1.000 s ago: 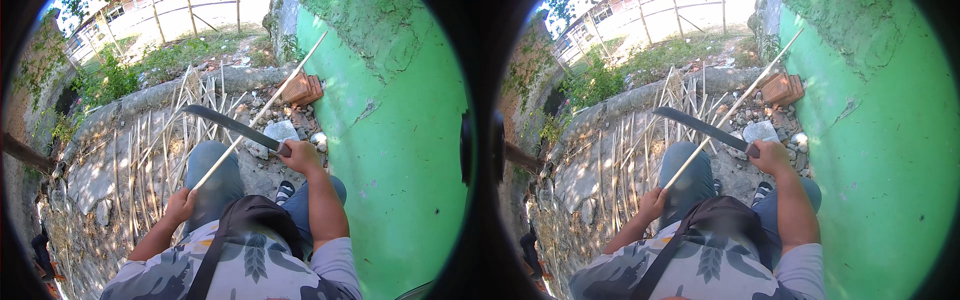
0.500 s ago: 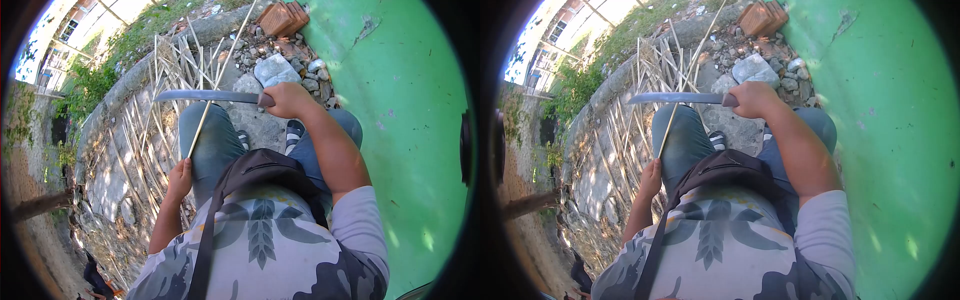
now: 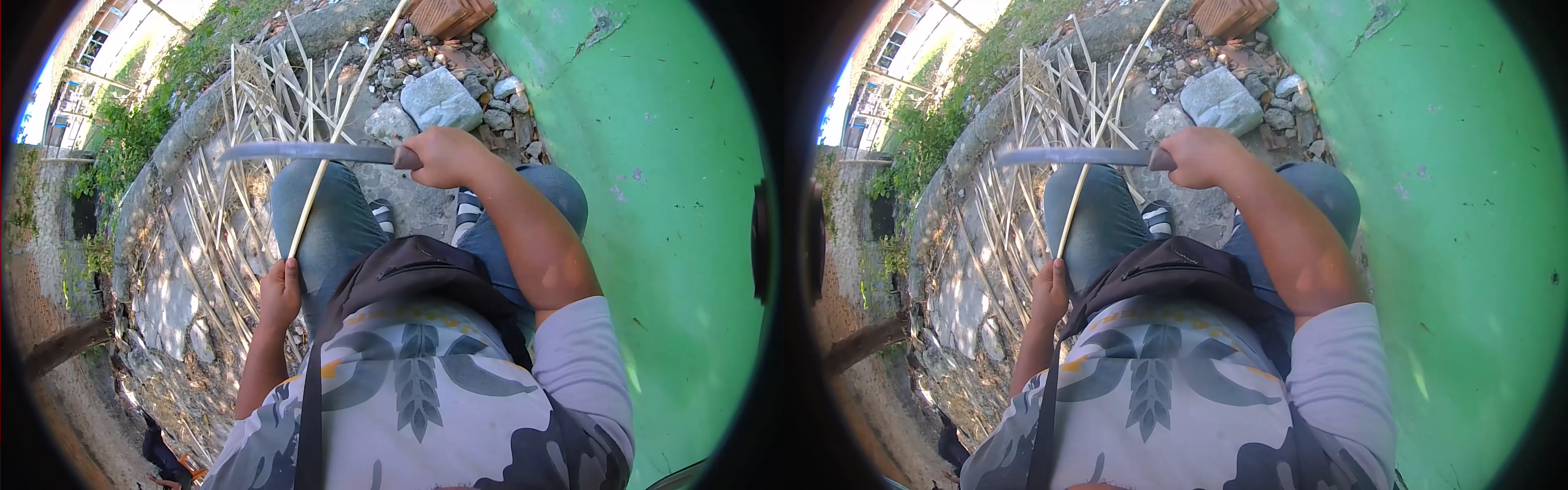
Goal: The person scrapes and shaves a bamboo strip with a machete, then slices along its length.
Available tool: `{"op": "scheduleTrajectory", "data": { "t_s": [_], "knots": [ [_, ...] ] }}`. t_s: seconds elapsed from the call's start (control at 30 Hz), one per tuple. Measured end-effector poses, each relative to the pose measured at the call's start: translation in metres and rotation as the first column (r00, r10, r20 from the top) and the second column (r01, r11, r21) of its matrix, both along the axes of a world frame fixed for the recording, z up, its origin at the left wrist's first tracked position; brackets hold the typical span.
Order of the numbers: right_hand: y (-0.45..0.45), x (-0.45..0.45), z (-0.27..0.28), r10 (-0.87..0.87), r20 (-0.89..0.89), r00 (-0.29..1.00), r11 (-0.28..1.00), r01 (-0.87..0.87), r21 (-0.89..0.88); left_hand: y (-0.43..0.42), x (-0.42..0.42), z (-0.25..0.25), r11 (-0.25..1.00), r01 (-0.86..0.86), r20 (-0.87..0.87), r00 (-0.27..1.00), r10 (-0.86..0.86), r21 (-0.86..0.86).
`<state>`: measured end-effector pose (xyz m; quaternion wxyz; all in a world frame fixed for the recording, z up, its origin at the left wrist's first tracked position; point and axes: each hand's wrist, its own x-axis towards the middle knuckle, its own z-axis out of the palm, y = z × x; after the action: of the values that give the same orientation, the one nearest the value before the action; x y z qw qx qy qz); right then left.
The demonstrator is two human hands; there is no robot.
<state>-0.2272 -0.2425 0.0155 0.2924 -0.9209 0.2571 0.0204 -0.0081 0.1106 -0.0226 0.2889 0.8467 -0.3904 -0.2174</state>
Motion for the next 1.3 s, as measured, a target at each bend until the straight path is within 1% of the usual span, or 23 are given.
{"op": "scheduleTrajectory", "data": {
  "t_s": [0.07, 0.1, 0.17, 0.2, 0.23, 0.3, 0.33, 0.37, 0.47, 0.5, 0.6, 0.7, 0.8, 0.9, 0.93, 1.03, 1.13, 1.17, 1.27, 1.3],
  "knots": [
    [0.012, 0.002, 0.010, 0.096, -0.076, 0.992, 0.992, -0.102, -0.077, -0.001, 0.000, 0.001, 1.000, -0.003, -0.005, 1.000, 0.003, 0.008],
    [0.009, 0.000, 0.008, 0.101, -0.054, 0.993, 0.994, -0.103, -0.039, -0.001, -0.001, 0.002, 1.000, -0.012, -0.007, 1.000, 0.012, 0.005],
    [-0.015, -0.007, -0.018, 0.011, 0.041, 0.999, 0.999, -0.013, 0.032, -0.001, -0.004, 0.005, 1.000, -0.019, 0.014, 1.000, 0.019, 0.003],
    [-0.021, -0.007, -0.014, -0.034, 0.087, 0.996, 0.997, 0.028, 0.070, 0.001, -0.005, 0.007, 1.000, -0.024, 0.027, 0.999, 0.024, 0.001],
    [-0.029, -0.008, -0.004, -0.172, -0.016, 0.985, 0.967, 0.172, 0.187, 0.001, -0.006, 0.011, 0.999, -0.036, 0.035, 0.999, 0.035, 0.019],
    [-0.039, -0.013, -0.014, -0.253, 0.039, 0.967, 0.954, 0.243, 0.176, 0.003, -0.009, 0.018, 0.997, -0.056, 0.053, 0.997, 0.053, 0.057],
    [-0.038, -0.012, -0.011, -0.297, 0.067, 0.953, 0.943, 0.281, 0.178, 0.004, -0.009, 0.019, 0.996, -0.056, 0.057, 0.997, 0.052, 0.065],
    [-0.035, -0.015, -0.008, -0.280, 0.051, 0.959, 0.948, 0.268, 0.171, 0.005, -0.009, 0.021, 0.996, -0.054, 0.061, 0.997, 0.050, 0.075],
    [-0.019, -0.020, -0.017, -0.285, 0.227, 0.931, 0.958, 0.275, 0.075, 0.008, -0.010, 0.024, 0.994, -0.054, 0.058, 0.997, 0.048, 0.093],
    [-0.015, -0.021, -0.007, -0.280, 0.163, 0.946, 0.960, 0.273, 0.065, 0.008, -0.011, 0.025, 0.995, -0.055, 0.050, 0.997, 0.051, 0.088],
    [-0.010, -0.028, 0.002, -0.289, 0.166, 0.943, 0.949, 0.305, -0.081, 0.011, -0.011, 0.021, 0.995, -0.055, 0.060, 0.997, 0.050, 0.080],
    [-0.005, -0.030, 0.022, -0.342, 0.020, 0.940, 0.909, 0.336, -0.247, 0.010, -0.010, 0.015, 0.995, -0.059, 0.108, 0.993, 0.051, 0.079],
    [-0.006, -0.031, 0.021, -0.314, 0.043, 0.948, 0.891, 0.310, -0.330, 0.007, -0.009, 0.011, 0.994, -0.055, 0.138, 0.989, 0.042, 0.089],
    [-0.013, -0.028, 0.004, -0.268, 0.140, 0.953, 0.899, 0.300, -0.319, 0.005, -0.006, 0.011, 0.996, -0.045, 0.122, 0.992, 0.036, 0.072],
    [-0.012, -0.025, 0.000, -0.253, 0.169, 0.953, 0.905, 0.295, -0.308, 0.004, -0.008, 0.011, 0.997, -0.045, 0.107, 0.994, 0.037, 0.068],
    [-0.015, -0.021, -0.003, -0.118, 0.268, 0.956, 0.944, 0.191, -0.269, 0.004, -0.005, 0.004, 0.998, -0.049, 0.097, 0.994, 0.044, 0.044],
    [-0.011, -0.020, 0.008, -0.029, 0.293, 0.956, 0.988, 0.073, -0.139, -0.001, -0.008, 0.004, 0.999, -0.029, 0.055, 0.998, 0.028, 0.026],
    [-0.014, -0.017, 0.000, 0.008, 0.324, 0.946, 0.991, 0.036, -0.131, -0.001, -0.006, 0.004, 0.999, -0.022, 0.055, 0.998, 0.021, 0.031],
    [-0.013, -0.015, 0.000, 0.016, 0.271, 0.962, 0.979, 0.039, -0.198, -0.004, -0.005, 0.007, 0.999, -0.018, 0.046, 0.999, 0.016, 0.039],
    [-0.013, -0.014, 0.004, 0.012, 0.268, 0.963, 0.966, 0.058, -0.254, -0.003, -0.005, 0.006, 0.999, -0.024, 0.041, 0.999, 0.023, 0.042]
  ]
}}
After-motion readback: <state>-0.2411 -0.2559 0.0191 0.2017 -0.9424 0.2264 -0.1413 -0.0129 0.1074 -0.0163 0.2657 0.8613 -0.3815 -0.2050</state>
